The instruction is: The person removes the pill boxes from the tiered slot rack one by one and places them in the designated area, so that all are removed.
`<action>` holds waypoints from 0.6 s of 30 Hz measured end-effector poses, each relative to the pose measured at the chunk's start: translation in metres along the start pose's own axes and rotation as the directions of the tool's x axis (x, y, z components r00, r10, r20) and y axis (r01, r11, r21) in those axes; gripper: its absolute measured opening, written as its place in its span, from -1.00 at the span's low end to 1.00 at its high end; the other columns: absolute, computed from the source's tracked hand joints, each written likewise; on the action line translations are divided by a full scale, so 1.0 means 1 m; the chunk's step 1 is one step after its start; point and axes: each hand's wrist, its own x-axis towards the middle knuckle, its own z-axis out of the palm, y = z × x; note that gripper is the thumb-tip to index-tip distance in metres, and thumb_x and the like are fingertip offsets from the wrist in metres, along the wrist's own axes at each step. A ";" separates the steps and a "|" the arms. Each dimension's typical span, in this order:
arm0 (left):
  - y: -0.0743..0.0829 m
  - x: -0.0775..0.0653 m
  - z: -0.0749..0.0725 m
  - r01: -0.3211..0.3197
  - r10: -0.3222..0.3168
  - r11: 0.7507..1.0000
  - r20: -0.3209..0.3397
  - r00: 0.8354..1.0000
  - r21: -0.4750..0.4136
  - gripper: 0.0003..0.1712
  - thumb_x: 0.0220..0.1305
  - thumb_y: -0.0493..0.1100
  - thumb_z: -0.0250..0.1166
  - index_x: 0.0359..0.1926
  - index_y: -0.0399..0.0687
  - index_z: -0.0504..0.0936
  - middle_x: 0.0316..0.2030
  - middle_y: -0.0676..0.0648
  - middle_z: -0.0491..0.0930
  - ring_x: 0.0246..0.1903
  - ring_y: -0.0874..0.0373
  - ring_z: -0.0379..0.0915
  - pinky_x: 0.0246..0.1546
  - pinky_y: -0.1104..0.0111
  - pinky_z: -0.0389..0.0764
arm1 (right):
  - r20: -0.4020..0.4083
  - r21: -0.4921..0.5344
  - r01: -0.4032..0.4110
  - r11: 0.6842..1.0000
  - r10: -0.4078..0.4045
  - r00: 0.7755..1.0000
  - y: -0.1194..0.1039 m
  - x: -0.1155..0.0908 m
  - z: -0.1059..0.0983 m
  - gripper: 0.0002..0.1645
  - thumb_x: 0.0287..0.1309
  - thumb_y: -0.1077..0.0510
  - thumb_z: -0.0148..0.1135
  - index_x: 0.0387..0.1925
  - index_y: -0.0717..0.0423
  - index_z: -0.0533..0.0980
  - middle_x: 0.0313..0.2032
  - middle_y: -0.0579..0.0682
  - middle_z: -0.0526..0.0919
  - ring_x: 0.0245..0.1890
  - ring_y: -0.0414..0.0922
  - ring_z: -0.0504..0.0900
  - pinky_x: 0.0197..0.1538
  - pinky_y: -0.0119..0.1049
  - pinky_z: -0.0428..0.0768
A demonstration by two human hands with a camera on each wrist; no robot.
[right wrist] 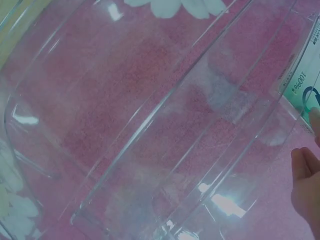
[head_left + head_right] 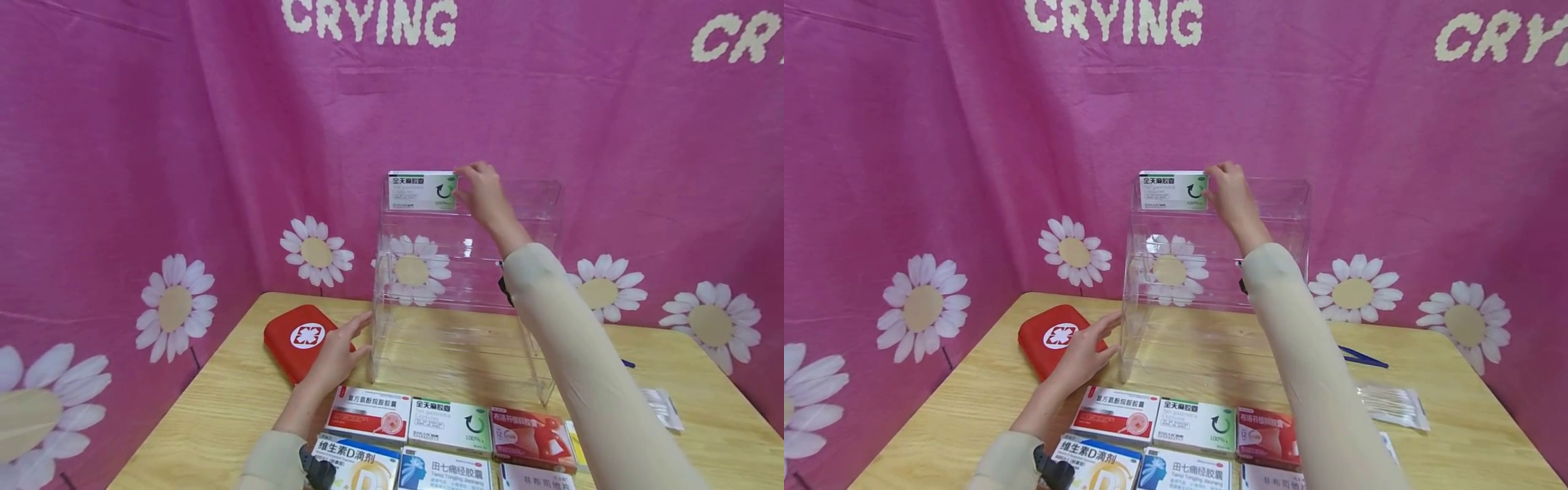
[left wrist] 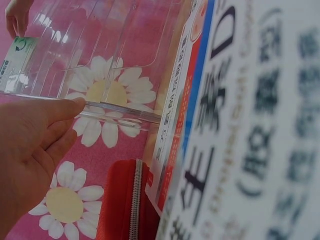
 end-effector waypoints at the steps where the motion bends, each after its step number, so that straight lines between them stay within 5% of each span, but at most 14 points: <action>1: 0.000 0.000 0.000 0.007 -0.007 1.000 0.002 1.000 0.004 -0.25 0.17 -0.34 0.37 0.38 -0.06 0.35 0.26 -0.16 0.53 0.20 -0.12 0.52 0.17 0.05 0.60 | 0.005 0.001 -0.004 1.000 0.004 1.000 -0.001 0.001 0.000 -0.53 0.13 0.32 0.32 0.10 0.35 0.50 0.10 0.38 0.52 0.18 0.28 0.45 0.35 0.09 0.45; 18: 0.001 0.001 -0.001 0.064 -0.064 0.998 0.022 0.998 -0.006 -0.23 0.19 -0.28 0.38 0.41 0.04 0.32 0.30 -0.11 0.50 0.25 -0.09 0.49 0.19 0.04 0.59 | -0.094 0.135 -0.015 0.991 0.028 0.995 -0.007 0.001 0.010 -0.82 0.15 0.43 0.24 -0.22 0.40 0.44 -0.16 0.38 0.68 -0.13 0.22 0.70 -0.01 -0.03 0.72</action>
